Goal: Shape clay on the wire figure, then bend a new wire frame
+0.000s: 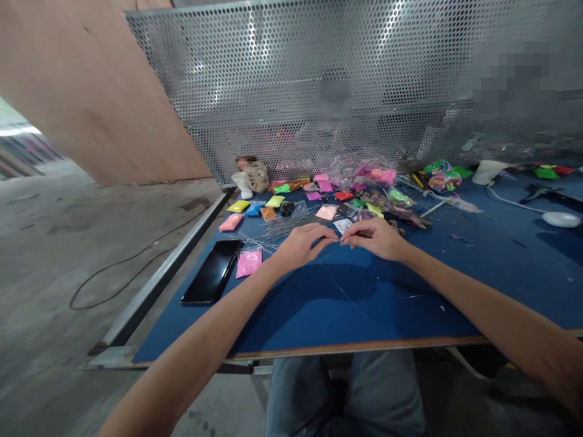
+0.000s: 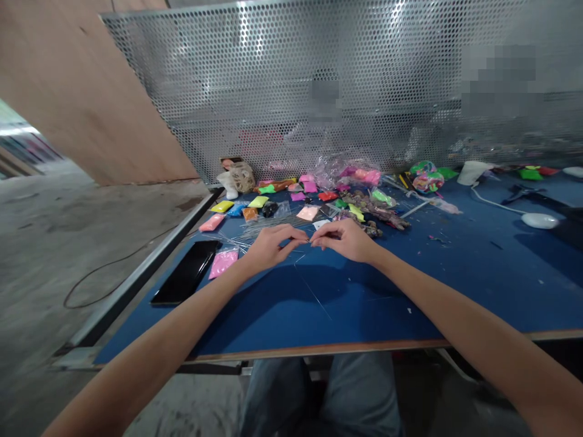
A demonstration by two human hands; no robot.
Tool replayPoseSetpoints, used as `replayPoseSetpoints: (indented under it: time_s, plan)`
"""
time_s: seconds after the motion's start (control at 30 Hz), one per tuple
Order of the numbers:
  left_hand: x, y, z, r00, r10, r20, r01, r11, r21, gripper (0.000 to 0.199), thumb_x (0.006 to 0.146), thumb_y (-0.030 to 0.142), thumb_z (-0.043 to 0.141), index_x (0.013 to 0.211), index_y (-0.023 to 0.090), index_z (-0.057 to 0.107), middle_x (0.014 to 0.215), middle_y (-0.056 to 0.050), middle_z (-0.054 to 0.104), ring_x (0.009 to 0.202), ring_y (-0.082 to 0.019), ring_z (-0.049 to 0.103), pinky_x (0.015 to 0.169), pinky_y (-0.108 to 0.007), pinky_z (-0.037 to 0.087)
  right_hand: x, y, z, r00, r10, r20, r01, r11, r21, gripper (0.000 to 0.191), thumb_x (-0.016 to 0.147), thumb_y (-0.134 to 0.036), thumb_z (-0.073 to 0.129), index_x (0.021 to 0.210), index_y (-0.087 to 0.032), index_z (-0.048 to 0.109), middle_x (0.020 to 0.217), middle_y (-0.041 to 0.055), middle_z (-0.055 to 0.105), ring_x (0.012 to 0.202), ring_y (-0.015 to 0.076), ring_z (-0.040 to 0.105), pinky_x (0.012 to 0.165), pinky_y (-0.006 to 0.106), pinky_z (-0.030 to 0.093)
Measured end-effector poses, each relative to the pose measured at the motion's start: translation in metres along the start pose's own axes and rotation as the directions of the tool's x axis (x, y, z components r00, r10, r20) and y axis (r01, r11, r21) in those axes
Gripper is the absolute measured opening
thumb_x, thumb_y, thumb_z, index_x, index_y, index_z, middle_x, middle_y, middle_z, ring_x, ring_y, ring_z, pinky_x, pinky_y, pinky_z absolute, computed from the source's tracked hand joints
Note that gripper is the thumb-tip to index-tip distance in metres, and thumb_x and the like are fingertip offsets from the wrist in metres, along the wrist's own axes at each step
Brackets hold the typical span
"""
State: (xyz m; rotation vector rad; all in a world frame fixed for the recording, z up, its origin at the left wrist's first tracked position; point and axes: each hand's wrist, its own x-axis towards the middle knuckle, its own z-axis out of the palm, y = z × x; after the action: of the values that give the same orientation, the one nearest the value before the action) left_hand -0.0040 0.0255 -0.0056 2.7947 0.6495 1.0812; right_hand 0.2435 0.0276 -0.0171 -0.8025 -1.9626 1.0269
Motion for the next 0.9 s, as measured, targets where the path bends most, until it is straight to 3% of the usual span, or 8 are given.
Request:
replayPoseSetpoints:
  time_s: [0.33, 0.47, 0.63, 0.7, 0.77, 0.83, 0.9]
  plan:
    - [0.001, 0.003, 0.0, 0.985, 0.171, 0.023, -0.172, 0.984, 0.041, 0.015, 0.1, 0.018, 0.055, 0.109, 0.019, 0.066, 0.108, -0.007, 0.075, 0.095, -0.016, 0.069, 0.086, -0.028, 0.056, -0.002, -0.008, -0.004, 0.995, -0.001, 0.1, 0.005, 0.999, -0.035, 0.018, 0.088, -0.036, 0.071, 0.088, -0.02, 0.077, 0.086, 0.0041, 0.077, 0.082, 0.0179, 0.07, 0.077, 0.029, 0.053]
    - [0.001, 0.004, -0.008, 0.963, 0.261, 0.06, -0.267, 0.956, 0.125, 0.021, 0.101, 0.016, 0.051, 0.117, 0.019, 0.065, 0.111, -0.009, 0.074, 0.103, -0.018, 0.069, 0.09, -0.031, 0.057, 0.0, -0.009, -0.003, 0.989, 0.04, 0.142, -0.044, 0.999, 0.025, 0.024, 0.089, -0.041, 0.069, 0.085, -0.017, 0.074, 0.084, 0.0045, 0.074, 0.079, 0.0167, 0.067, 0.075, 0.028, 0.051]
    - [0.001, 0.005, -0.013, 0.954, 0.275, 0.116, -0.292, 0.94, 0.176, 0.025, 0.102, 0.014, 0.047, 0.12, 0.02, 0.064, 0.117, -0.01, 0.073, 0.11, -0.02, 0.068, 0.094, -0.034, 0.057, 0.002, -0.01, -0.002, 0.981, 0.068, 0.183, -0.079, 0.996, 0.05, 0.026, 0.089, -0.042, 0.07, 0.083, -0.016, 0.072, 0.08, 0.0039, 0.072, 0.075, 0.0156, 0.064, 0.072, 0.028, 0.049]
    - [0.002, 0.006, -0.01, 0.977, 0.196, 0.088, -0.209, 0.959, 0.192, 0.021, 0.102, 0.017, 0.049, 0.114, 0.019, 0.065, 0.112, -0.009, 0.074, 0.104, -0.019, 0.07, 0.09, -0.032, 0.058, 0.002, -0.008, -0.001, 0.99, 0.077, 0.118, -0.081, 0.996, 0.033, 0.029, 0.089, -0.044, 0.07, 0.08, -0.017, 0.069, 0.076, 0.0034, 0.071, 0.07, 0.015, 0.063, 0.067, 0.027, 0.048]
    - [0.003, 0.009, -0.006, 1.0, 0.03, -0.006, -0.029, 0.987, 0.158, 0.015, 0.102, 0.022, 0.052, 0.107, 0.019, 0.065, 0.102, -0.006, 0.076, 0.091, -0.017, 0.073, 0.083, -0.028, 0.059, 0.002, -0.007, 0.001, 0.999, 0.044, -0.021, -0.044, 0.999, 0.022, 0.028, 0.088, -0.046, 0.07, 0.084, -0.018, 0.067, 0.074, 0.0029, 0.071, 0.068, 0.0157, 0.065, 0.066, 0.028, 0.05]
    - [0.005, 0.014, -0.001, 0.983, -0.16, -0.086, 0.162, 0.987, 0.021, 0.013, 0.102, 0.027, 0.053, 0.103, 0.019, 0.064, 0.091, -0.002, 0.077, 0.077, -0.013, 0.074, 0.074, -0.024, 0.059, 0.001, -0.006, 0.003, 0.987, -0.026, -0.16, 0.023, 1.0, -0.018, 0.025, 0.088, -0.044, 0.07, 0.095, -0.02, 0.066, 0.077, 0.0027, 0.072, 0.07, 0.0174, 0.068, 0.068, 0.029, 0.052]
    - [0.007, 0.019, 0.002, 0.953, -0.293, -0.081, 0.279, 0.949, -0.149, 0.014, 0.102, 0.029, 0.053, 0.101, 0.018, 0.062, 0.087, -0.001, 0.076, 0.07, -0.011, 0.074, 0.07, -0.022, 0.058, -0.001, -0.006, 0.005, 0.963, -0.111, -0.248, 0.077, 0.987, -0.14, 0.025, 0.089, -0.04, 0.07, 0.106, -0.023, 0.067, 0.081, 0.0029, 0.075, 0.07, 0.018, 0.069, 0.067, 0.03, 0.053]
